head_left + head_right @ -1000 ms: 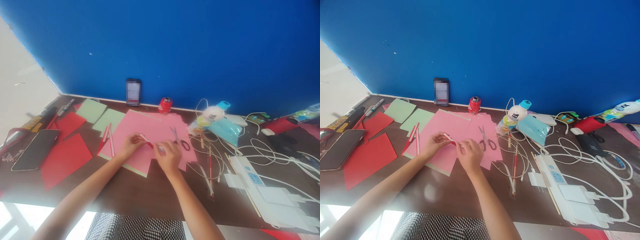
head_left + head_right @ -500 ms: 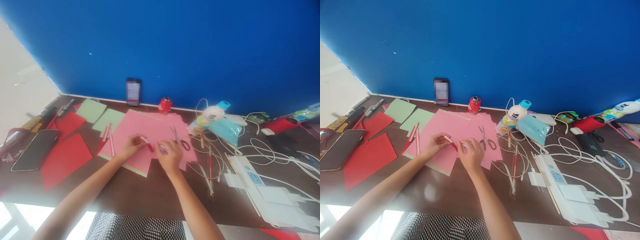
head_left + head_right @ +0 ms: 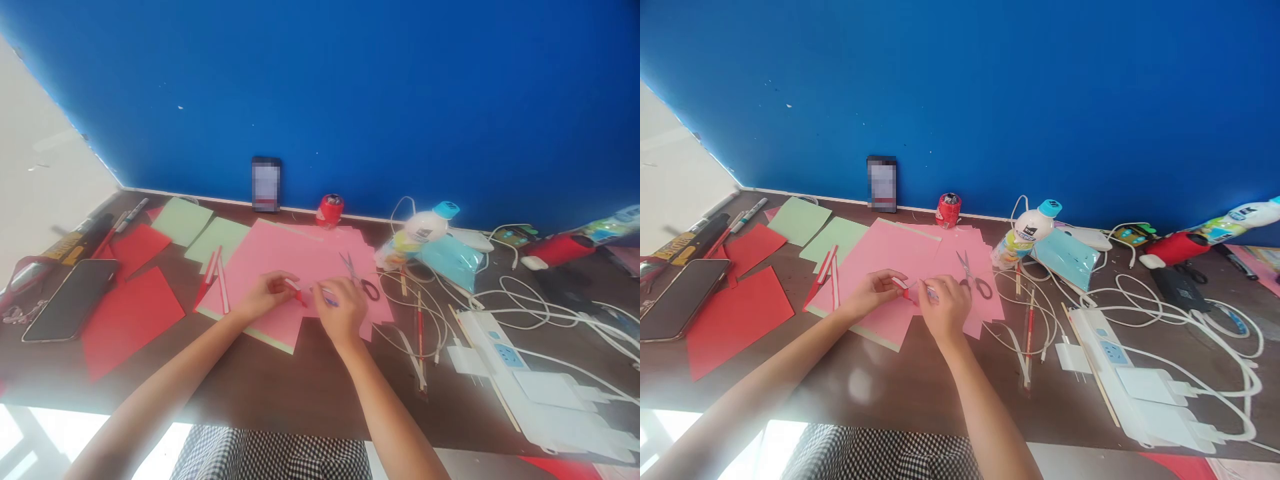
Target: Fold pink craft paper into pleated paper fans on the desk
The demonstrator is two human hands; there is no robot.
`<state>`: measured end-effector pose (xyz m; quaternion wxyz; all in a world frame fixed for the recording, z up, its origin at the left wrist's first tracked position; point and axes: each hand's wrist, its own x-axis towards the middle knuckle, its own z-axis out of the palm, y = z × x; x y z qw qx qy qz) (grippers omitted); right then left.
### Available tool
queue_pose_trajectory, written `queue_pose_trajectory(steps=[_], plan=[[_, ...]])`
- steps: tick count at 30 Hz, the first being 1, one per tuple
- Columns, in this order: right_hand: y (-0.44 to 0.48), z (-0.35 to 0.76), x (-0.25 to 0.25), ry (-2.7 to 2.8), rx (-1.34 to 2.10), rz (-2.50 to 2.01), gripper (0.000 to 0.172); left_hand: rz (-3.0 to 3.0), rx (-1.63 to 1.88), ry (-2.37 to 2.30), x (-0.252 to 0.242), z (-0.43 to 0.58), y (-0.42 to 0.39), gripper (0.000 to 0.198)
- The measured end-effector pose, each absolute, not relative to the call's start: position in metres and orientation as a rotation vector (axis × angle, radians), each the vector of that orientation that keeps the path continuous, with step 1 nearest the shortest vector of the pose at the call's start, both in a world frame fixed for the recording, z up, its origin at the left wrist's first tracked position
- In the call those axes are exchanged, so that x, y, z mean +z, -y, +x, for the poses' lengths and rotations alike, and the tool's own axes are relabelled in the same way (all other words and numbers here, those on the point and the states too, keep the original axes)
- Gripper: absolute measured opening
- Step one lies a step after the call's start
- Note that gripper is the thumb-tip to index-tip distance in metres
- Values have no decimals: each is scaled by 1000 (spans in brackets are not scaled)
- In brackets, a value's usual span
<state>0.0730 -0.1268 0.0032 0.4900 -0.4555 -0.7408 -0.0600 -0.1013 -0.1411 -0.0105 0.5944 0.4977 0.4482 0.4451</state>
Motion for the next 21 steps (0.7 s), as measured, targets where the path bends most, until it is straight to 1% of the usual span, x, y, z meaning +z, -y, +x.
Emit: queue_pose_trajectory(steps=[5,10,21], plan=[[127,73,3,1815,-153,-1120,15,1082,1067,-1079,-7,-100,141,32],[125,75,-1,1843,-208,-1124,5,1049,1097,-1079,-9,-100,141,34],[125,75,0,1834,-224,-1130,8,1118,1032,-1058,-15,-101,140,34]])
